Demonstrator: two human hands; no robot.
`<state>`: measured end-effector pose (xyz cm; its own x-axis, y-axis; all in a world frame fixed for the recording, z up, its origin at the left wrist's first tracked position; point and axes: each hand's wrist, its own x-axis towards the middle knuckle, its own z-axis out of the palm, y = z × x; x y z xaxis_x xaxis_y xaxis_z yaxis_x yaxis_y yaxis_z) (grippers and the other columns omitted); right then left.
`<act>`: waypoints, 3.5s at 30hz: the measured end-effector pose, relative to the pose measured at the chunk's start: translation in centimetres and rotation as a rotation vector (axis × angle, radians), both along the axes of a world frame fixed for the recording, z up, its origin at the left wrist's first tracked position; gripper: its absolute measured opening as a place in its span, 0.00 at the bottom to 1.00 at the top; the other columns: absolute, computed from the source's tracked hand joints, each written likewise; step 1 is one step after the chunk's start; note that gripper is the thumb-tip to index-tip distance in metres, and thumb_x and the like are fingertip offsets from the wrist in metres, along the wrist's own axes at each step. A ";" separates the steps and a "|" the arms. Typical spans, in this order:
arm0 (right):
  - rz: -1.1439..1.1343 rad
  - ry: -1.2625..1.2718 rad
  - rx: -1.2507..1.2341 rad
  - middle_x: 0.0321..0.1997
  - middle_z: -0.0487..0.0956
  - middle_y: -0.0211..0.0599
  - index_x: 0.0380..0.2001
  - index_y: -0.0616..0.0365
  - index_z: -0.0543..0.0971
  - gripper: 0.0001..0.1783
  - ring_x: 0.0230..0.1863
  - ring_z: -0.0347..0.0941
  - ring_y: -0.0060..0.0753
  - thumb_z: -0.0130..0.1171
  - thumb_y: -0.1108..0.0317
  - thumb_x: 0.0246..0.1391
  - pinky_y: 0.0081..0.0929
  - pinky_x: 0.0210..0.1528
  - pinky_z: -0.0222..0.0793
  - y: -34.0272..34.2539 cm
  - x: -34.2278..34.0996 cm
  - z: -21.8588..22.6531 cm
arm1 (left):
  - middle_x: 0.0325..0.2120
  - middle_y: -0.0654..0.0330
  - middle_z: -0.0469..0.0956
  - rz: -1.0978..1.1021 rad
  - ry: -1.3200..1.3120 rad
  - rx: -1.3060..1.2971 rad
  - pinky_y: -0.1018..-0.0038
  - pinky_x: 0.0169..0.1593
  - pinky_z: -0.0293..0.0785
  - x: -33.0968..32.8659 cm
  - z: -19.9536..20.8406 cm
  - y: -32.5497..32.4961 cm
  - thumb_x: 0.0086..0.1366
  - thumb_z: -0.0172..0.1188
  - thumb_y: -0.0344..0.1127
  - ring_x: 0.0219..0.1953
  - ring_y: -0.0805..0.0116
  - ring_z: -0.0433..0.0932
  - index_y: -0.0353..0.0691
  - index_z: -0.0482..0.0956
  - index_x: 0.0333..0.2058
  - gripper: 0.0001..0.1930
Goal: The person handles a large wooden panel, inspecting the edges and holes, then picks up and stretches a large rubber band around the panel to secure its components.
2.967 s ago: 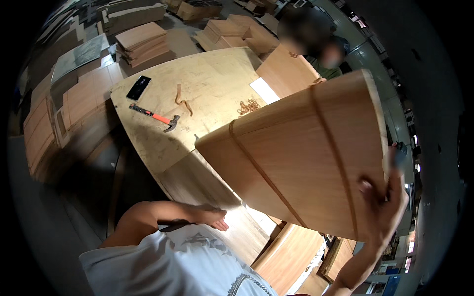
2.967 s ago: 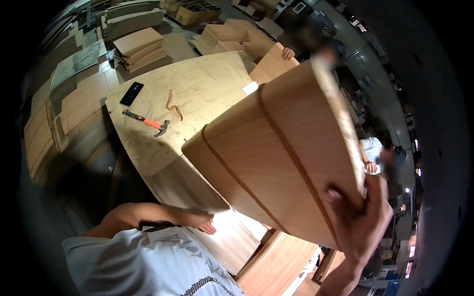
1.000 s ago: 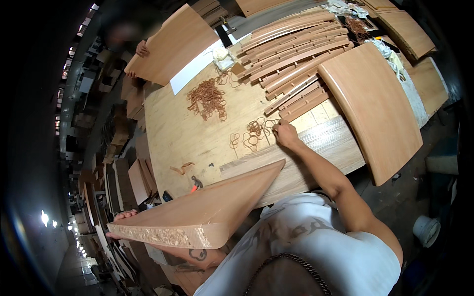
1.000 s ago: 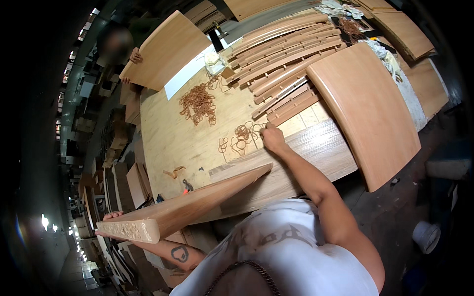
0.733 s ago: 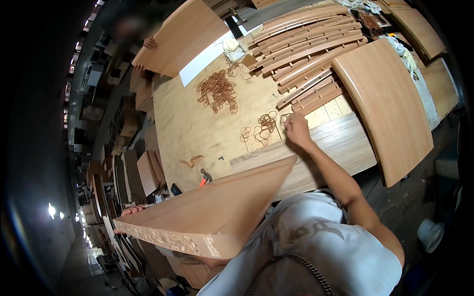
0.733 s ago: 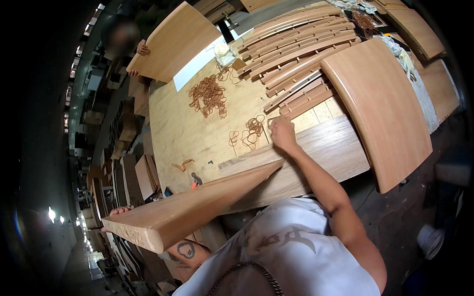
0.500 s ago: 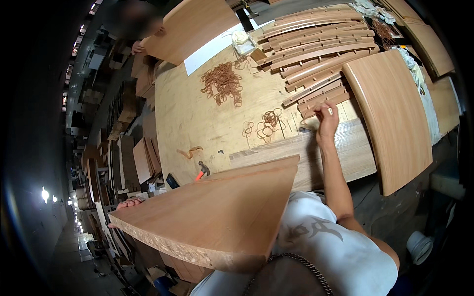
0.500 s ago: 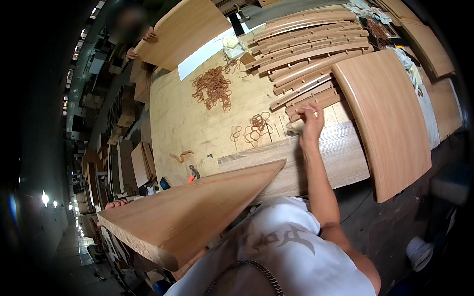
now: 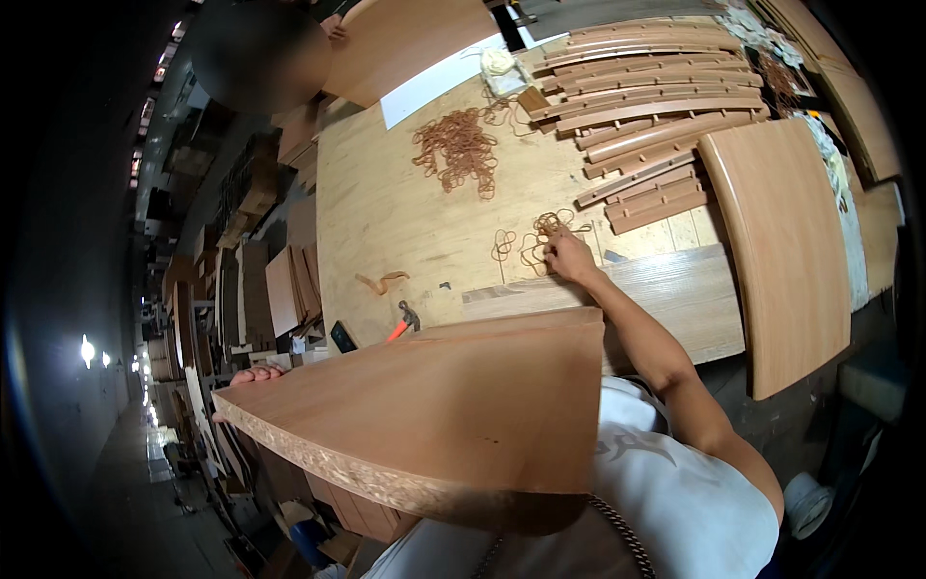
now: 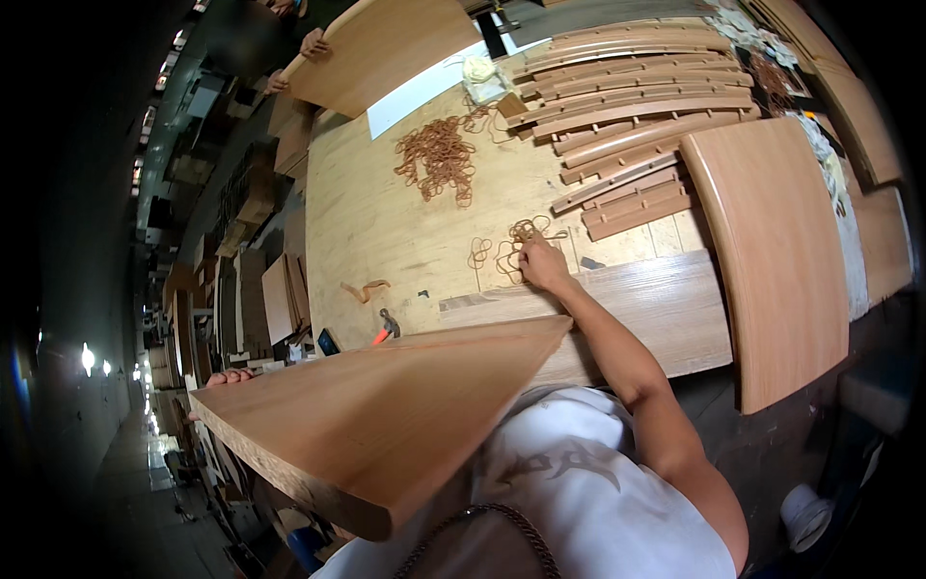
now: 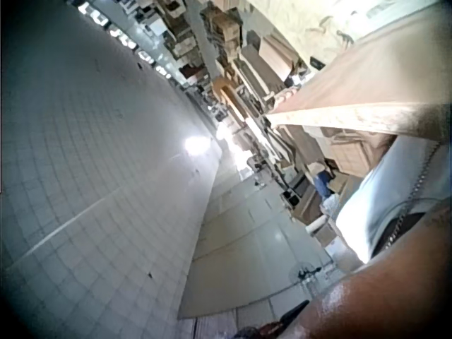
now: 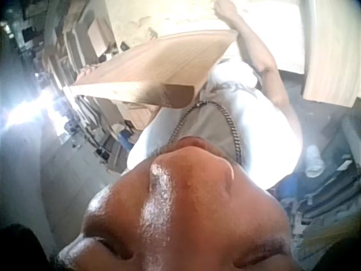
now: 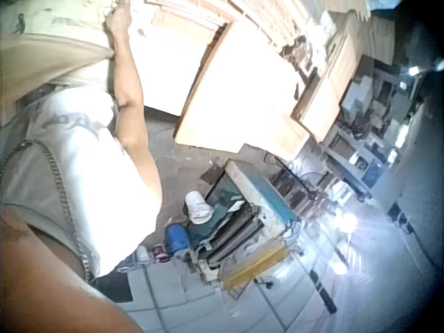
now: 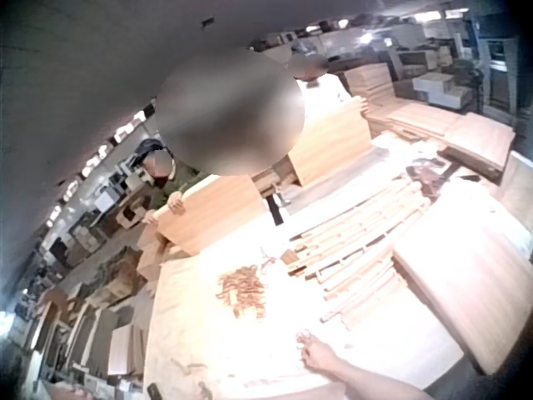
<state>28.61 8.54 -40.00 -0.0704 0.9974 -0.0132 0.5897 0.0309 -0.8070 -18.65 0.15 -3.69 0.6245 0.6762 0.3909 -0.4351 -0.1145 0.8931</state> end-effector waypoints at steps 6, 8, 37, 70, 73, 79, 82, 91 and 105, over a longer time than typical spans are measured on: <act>-0.019 -0.281 -0.047 0.40 0.70 0.51 0.34 0.64 0.74 0.12 0.36 0.74 0.53 0.55 0.72 0.44 0.43 0.39 0.72 -0.3 0.4 0.3 | 0.50 0.46 0.69 0.013 0.004 0.009 0.56 0.59 0.56 -0.6 -0.1 -1.0 0.49 0.48 0.76 0.53 0.52 0.66 0.33 0.66 0.54 0.50; 0.000 -0.323 -0.075 0.41 0.70 0.51 0.34 0.64 0.74 0.11 0.36 0.74 0.53 0.54 0.72 0.44 0.43 0.40 0.72 -0.7 1.0 0.1 | 0.50 0.46 0.69 0.014 -0.001 0.010 0.55 0.59 0.56 -0.6 -0.3 -1.2 0.49 0.49 0.76 0.53 0.51 0.66 0.33 0.66 0.54 0.50; -0.332 1.612 0.259 0.34 0.74 0.35 0.53 0.58 0.66 0.23 0.22 0.61 0.14 0.55 0.77 0.53 0.16 0.31 0.64 -7.3 17.6 16.3 | 0.51 0.46 0.68 -0.018 -0.019 0.037 0.54 0.62 0.52 -1.7 -1.3 -2.4 0.47 0.56 0.72 0.56 0.52 0.65 0.32 0.64 0.56 0.50; -0.570 0.835 -0.198 0.26 0.74 0.30 0.44 0.61 0.74 0.11 0.22 0.68 0.18 0.47 0.73 0.59 0.18 0.31 0.66 -10.2 19.9 11.6 | 0.49 0.47 0.69 0.045 -0.077 0.064 0.55 0.59 0.54 -3.4 -3.2 -3.2 0.48 0.55 0.71 0.53 0.52 0.66 0.32 0.65 0.54 0.48; -0.511 0.547 -0.042 0.24 0.76 0.31 0.41 0.64 0.76 0.10 0.27 0.71 0.19 0.51 0.74 0.56 0.17 0.33 0.67 -11.7 20.5 11.1 | 0.49 0.47 0.69 0.056 -0.071 0.063 0.55 0.59 0.55 -3.5 -2.9 -4.2 0.48 0.55 0.71 0.53 0.52 0.66 0.32 0.65 0.54 0.48; -0.472 0.492 -0.047 0.23 0.77 0.30 0.36 0.65 0.77 0.09 0.28 0.72 0.20 0.58 0.73 0.51 0.18 0.33 0.66 -12.8 20.5 14.2 | 0.48 0.47 0.69 0.064 -0.076 0.063 0.55 0.58 0.55 -3.8 -2.8 -4.3 0.49 0.55 0.71 0.52 0.53 0.66 0.32 0.65 0.54 0.48; -0.450 0.573 -0.101 0.24 0.77 0.31 0.30 0.66 0.76 0.04 0.28 0.71 0.21 0.55 0.76 0.49 0.19 0.31 0.66 -12.9 21.1 15.9 | 0.48 0.47 0.70 0.066 -0.078 0.062 0.55 0.58 0.55 -3.5 -3.0 -4.0 0.49 0.55 0.71 0.52 0.53 0.67 0.32 0.65 0.54 0.48; -0.561 0.567 -0.102 0.24 0.75 0.27 0.27 0.64 0.78 0.04 0.26 0.67 0.15 0.63 0.76 0.46 0.14 0.30 0.63 -15.4 20.6 13.5 | 0.47 0.47 0.70 0.090 -0.085 0.052 0.55 0.58 0.56 -4.0 -2.9 -4.6 0.49 0.55 0.71 0.51 0.53 0.67 0.32 0.65 0.54 0.47; -0.594 1.229 0.156 0.27 0.74 0.31 0.45 0.63 0.71 0.15 0.14 0.60 0.13 0.56 0.67 0.56 0.18 0.31 0.68 -16.2 22.5 14.5 | 0.46 0.47 0.70 0.096 -0.095 0.053 0.55 0.57 0.57 -4.5 -3.1 -4.9 0.49 0.55 0.70 0.50 0.53 0.67 0.32 0.65 0.53 0.46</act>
<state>51.08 -7.70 -25.46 0.4787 0.8669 -0.1389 -0.5390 0.1652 -0.8260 -23.19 -4.75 -6.79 0.5161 0.7079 0.4822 -0.5023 -0.2060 0.8398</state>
